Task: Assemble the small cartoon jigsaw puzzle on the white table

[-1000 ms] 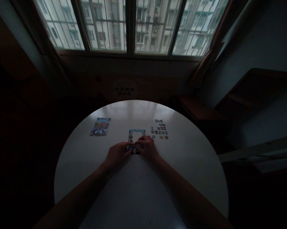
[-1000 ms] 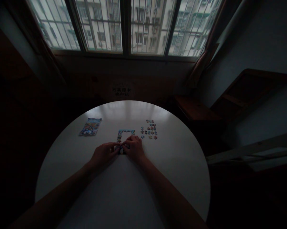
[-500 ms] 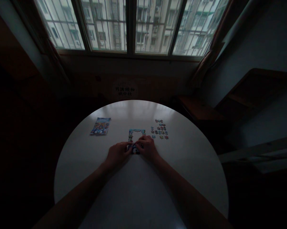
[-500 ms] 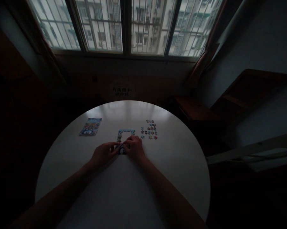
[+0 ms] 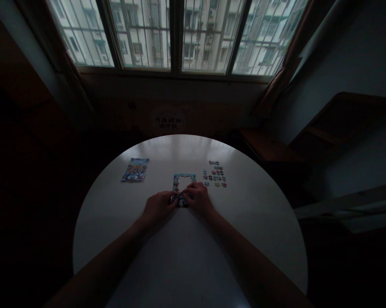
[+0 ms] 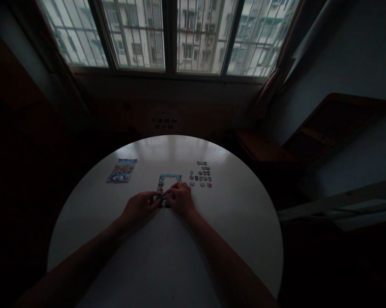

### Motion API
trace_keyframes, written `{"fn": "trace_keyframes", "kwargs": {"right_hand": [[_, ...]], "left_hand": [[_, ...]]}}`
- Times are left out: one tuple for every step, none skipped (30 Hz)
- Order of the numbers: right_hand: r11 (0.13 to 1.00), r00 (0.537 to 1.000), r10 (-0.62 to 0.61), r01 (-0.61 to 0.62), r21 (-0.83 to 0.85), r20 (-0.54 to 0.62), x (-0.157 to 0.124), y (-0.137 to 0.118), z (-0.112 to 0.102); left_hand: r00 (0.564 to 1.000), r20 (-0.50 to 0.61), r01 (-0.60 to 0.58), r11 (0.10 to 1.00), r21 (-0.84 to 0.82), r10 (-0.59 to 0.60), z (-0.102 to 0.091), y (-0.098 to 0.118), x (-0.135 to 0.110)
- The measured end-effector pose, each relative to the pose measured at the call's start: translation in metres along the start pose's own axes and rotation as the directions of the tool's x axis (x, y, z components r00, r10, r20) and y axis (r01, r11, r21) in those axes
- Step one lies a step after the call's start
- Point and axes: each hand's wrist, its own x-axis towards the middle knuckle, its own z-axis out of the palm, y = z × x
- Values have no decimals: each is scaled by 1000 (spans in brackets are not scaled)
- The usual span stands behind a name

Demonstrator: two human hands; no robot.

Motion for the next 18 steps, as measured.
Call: {"fn": "trace_keyframes", "kwargs": {"right_hand": [[1000, 1000, 0, 0, 2, -1, 0, 0, 0], [1000, 1000, 2, -2, 6, -3, 0, 0, 0], [1000, 1000, 4, -4, 10, -5, 0, 0, 0], [1000, 1000, 7, -7, 14, -7, 0, 1, 0], [1000, 1000, 10, -9, 17, -9, 0, 1, 0], [1000, 1000, 12, -12, 18, -11, 0, 1, 0], [1000, 1000, 12, -12, 18, -14, 0, 2, 1], [1000, 1000, 10, -9, 18, -16, 1, 3, 1], [1000, 1000, 4, -4, 20, -20, 1, 3, 2], [1000, 1000, -1, 2, 25, -27, 1, 4, 3], [999, 999, -4, 5, 35, -38, 1, 4, 4], [999, 999, -3, 5, 50, -54, 2, 4, 4], [998, 997, 4, 1, 70, -74, 3, 4, 4], [996, 995, 16, -7, 94, -99, 3, 4, 3], [992, 991, 34, -19, 123, -127, 4, 5, 1], [987, 987, 58, -35, 154, -149, 5, 6, -1], [981, 983, 89, -59, 185, -159, 7, 7, -4], [974, 980, 123, -89, 209, -157, 8, 9, -8]], "left_hand": [[1000, -1, -6, 1000, -1, 6, 0, 0, 0], [1000, -3, -13, 1000, -2, 13, 0, 0, 0], [1000, -7, -16, 1000, -2, 16, 0, 0, 0], [1000, -10, -18, 1000, -2, 18, 0, -1, -1], [1000, -12, -20, 1000, -4, 20, 0, -1, -1], [1000, -15, -22, 1000, -5, 22, 1, -1, -1], [1000, -17, -24, 1000, -6, 24, 1, -1, -1], [1000, -18, -24, 1000, -6, 23, 1, -1, 0], [1000, -17, -23, 1000, -3, 23, 1, -1, 0], [1000, -12, -20, 1000, 1, 20, 1, -1, 0], [1000, -7, -13, 1000, 6, 13, 1, -1, 0], [1000, -2, -6, 1000, 12, 6, 1, -1, 1], [1000, 5, -1, 1000, 16, 1, 1, -1, 1], [1000, 11, 1, 1000, 19, -1, 0, 0, 1], [1000, 17, -1, 1000, 18, 0, 0, 1, 1], [1000, 24, -2, 1000, 16, 2, -1, 1, 0], [1000, 27, -2, 1000, 14, 1, -2, 2, 0], [1000, 30, 2, 1000, 12, -2, -2, 2, 0]]}}
